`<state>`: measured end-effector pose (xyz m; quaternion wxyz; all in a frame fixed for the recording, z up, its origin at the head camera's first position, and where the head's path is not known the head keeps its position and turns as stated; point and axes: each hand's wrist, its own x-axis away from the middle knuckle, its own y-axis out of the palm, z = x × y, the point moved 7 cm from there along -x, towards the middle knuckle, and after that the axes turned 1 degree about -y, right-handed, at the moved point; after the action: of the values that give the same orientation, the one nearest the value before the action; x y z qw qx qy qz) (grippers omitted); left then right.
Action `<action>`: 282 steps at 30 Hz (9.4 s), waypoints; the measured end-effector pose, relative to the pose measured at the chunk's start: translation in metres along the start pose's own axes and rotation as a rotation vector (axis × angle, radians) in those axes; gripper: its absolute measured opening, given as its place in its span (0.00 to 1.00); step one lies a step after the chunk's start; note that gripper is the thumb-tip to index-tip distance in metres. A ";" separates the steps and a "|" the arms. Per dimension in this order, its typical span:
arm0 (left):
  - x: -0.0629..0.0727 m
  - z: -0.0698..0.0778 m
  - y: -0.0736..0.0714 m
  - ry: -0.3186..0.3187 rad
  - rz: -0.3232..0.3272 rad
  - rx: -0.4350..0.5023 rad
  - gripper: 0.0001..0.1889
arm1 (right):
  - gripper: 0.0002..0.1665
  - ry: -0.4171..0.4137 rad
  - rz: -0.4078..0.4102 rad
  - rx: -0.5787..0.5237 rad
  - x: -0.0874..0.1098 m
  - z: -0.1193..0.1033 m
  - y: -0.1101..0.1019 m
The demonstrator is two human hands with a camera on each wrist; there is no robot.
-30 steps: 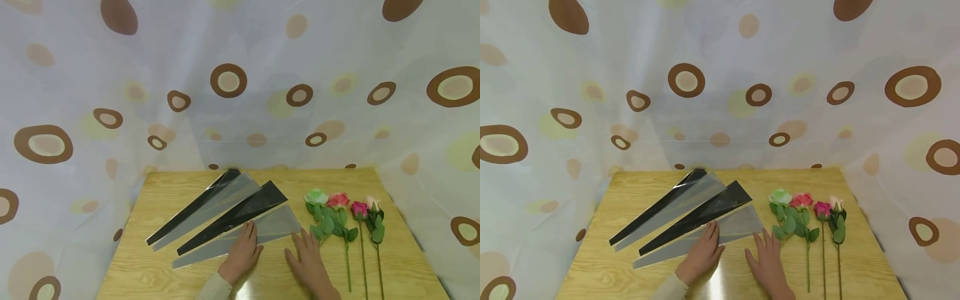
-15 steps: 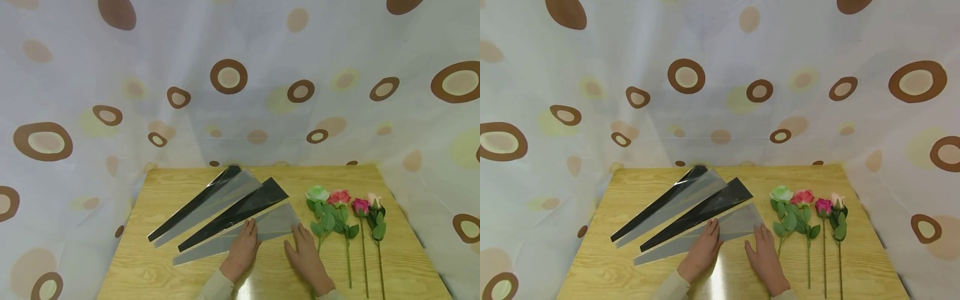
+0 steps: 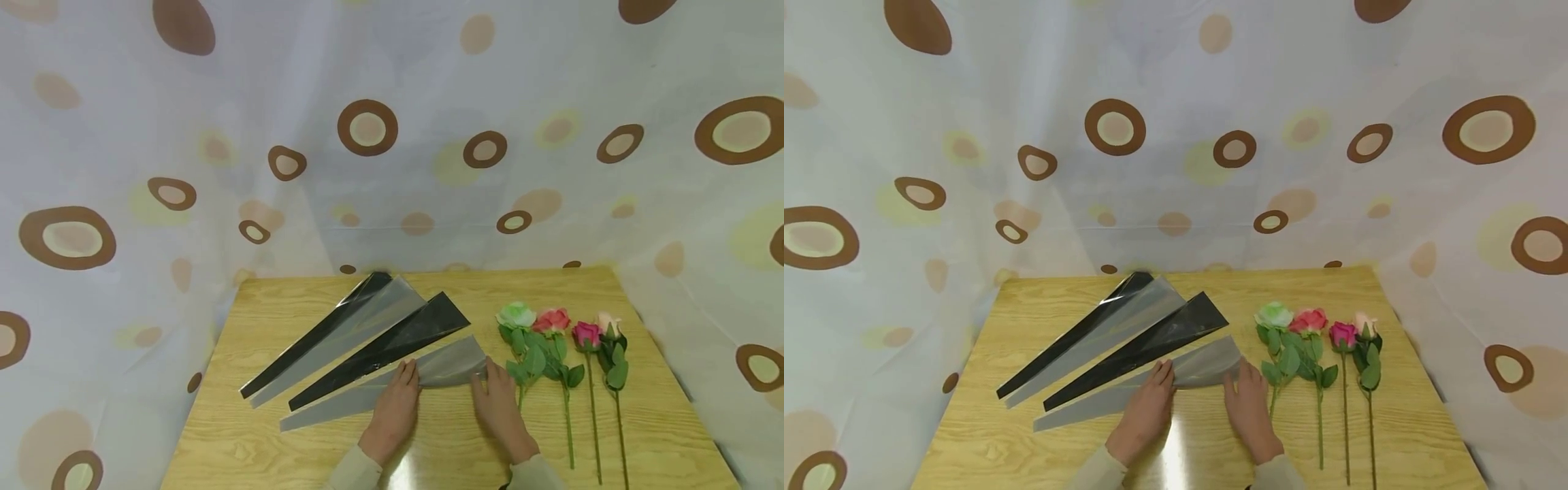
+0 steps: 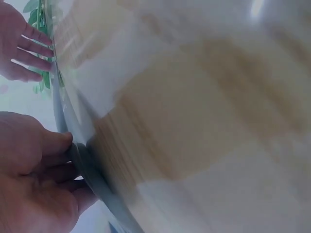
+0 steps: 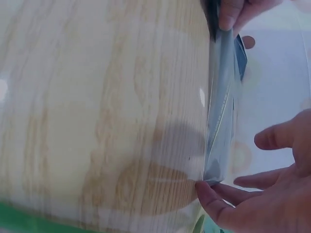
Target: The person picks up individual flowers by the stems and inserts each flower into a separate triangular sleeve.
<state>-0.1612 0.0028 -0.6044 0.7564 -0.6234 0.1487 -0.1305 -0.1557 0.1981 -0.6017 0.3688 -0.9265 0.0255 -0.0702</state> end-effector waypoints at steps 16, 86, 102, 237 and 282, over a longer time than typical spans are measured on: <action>0.017 -0.005 -0.010 0.050 0.064 0.082 0.20 | 0.34 0.158 -0.011 -0.225 -0.001 0.018 -0.015; -0.065 0.064 -0.035 0.432 -0.091 0.125 0.04 | 0.08 -0.020 0.122 -0.250 0.018 -0.004 -0.035; -0.063 0.070 -0.041 0.471 -0.102 0.162 0.07 | 0.06 -0.016 0.095 -0.140 0.015 -0.008 -0.029; -0.049 0.044 -0.004 0.359 -0.015 0.103 0.45 | 0.20 0.197 0.047 0.034 0.012 0.077 -0.073; -0.044 0.042 -0.002 0.342 -0.045 0.114 0.44 | 0.08 0.116 0.237 -0.732 -0.011 0.047 -0.145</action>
<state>-0.1855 0.0568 -0.5920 0.7512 -0.5514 0.2535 -0.2598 -0.1605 0.3362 -0.5373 0.0173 -0.9819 0.1766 -0.0657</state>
